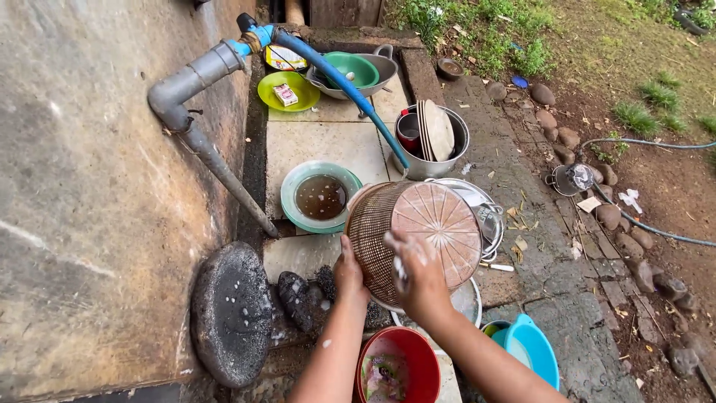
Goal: Washing various dishes including plates, bowls, and a woven basket using soap and water at an outdoor washing station.
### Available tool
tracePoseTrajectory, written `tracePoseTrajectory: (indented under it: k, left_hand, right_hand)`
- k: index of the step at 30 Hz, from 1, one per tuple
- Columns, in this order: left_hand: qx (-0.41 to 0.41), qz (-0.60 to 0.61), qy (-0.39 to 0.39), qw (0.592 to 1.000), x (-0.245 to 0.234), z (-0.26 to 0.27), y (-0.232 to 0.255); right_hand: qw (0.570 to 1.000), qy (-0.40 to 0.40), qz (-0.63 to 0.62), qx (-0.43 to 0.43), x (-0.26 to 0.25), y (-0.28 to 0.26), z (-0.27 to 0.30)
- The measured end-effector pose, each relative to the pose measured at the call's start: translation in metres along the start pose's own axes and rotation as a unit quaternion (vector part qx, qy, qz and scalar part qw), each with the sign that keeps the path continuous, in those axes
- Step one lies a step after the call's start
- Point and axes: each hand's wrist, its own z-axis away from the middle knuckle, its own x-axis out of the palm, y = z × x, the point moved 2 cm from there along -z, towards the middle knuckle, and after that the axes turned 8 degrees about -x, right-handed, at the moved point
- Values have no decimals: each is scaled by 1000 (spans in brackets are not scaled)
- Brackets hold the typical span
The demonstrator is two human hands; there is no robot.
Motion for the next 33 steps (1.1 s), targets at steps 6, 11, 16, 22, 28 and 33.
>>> tracePoseTrajectory:
  k: [6, 11, 16, 22, 28, 33]
  left_hand:
    - [-37, 14, -20, 999, -5, -52, -20]
    - [-70, 259, -60, 961, -5, -57, -24]
    - [-49, 265, -113, 956, -23, -86, -41]
    - [-16, 275, -171, 946, -18, -79, -46]
    - [-20, 294, -175, 939, -20, -87, -67]
    - [-20, 328, -168, 929, -22, -95, -73]
  right_hand:
    - [963, -23, 77, -256, -4, 2, 47]
    - [974, -13, 113, -197, 7, 50, 76]
    - [923, 54, -58, 376, -50, 64, 28]
    - [748, 170, -435, 471, -48, 177, 76]
    - [776, 211, -260, 534, -53, 94, 51]
    - [778, 257, -190, 542, -31, 78, 67]
